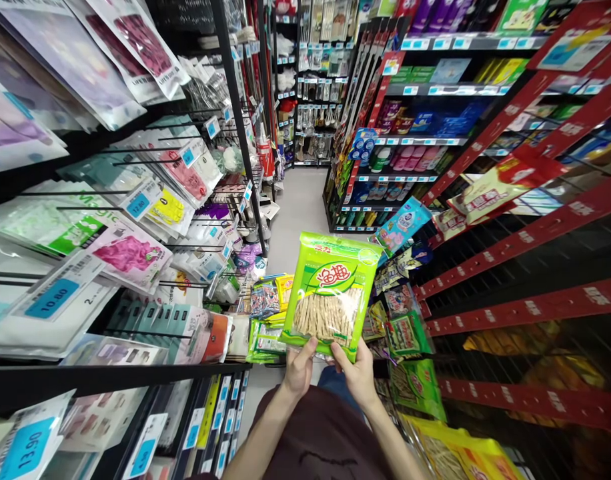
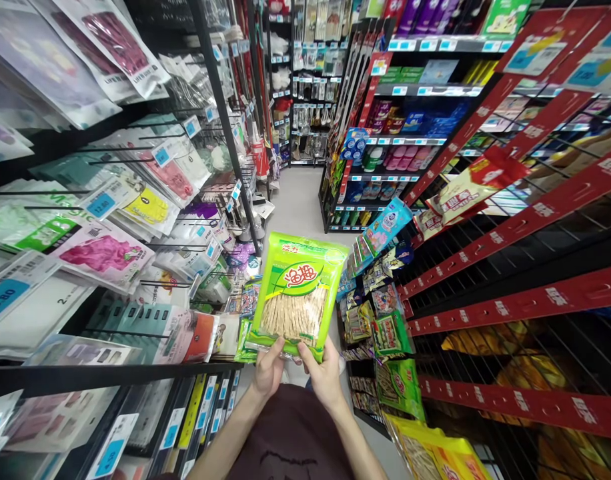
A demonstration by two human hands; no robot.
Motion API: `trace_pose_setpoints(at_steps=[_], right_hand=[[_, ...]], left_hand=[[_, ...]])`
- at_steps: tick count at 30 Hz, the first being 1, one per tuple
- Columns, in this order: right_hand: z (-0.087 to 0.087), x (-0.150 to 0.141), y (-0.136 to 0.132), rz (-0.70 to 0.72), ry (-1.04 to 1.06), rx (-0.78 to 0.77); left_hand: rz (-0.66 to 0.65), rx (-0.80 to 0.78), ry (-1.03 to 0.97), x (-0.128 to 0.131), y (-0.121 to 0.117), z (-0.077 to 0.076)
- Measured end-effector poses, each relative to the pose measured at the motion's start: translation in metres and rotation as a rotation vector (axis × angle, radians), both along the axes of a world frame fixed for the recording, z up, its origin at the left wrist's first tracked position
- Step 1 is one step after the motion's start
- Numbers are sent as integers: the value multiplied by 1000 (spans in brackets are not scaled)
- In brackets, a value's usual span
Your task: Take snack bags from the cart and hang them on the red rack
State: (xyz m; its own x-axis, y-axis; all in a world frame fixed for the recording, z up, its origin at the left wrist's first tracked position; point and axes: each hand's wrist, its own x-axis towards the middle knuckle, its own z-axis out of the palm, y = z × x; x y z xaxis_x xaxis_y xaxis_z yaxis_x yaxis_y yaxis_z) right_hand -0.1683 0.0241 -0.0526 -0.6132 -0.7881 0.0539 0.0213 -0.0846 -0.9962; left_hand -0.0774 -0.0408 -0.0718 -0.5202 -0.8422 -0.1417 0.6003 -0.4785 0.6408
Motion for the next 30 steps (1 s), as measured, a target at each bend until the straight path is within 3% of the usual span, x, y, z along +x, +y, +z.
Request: trace_pose_setpoints(at_steps=[30], right_hand=[[0,-3,3,-23,40,41]], left_hand=[[-10,4,-53,-2,3,-3]])
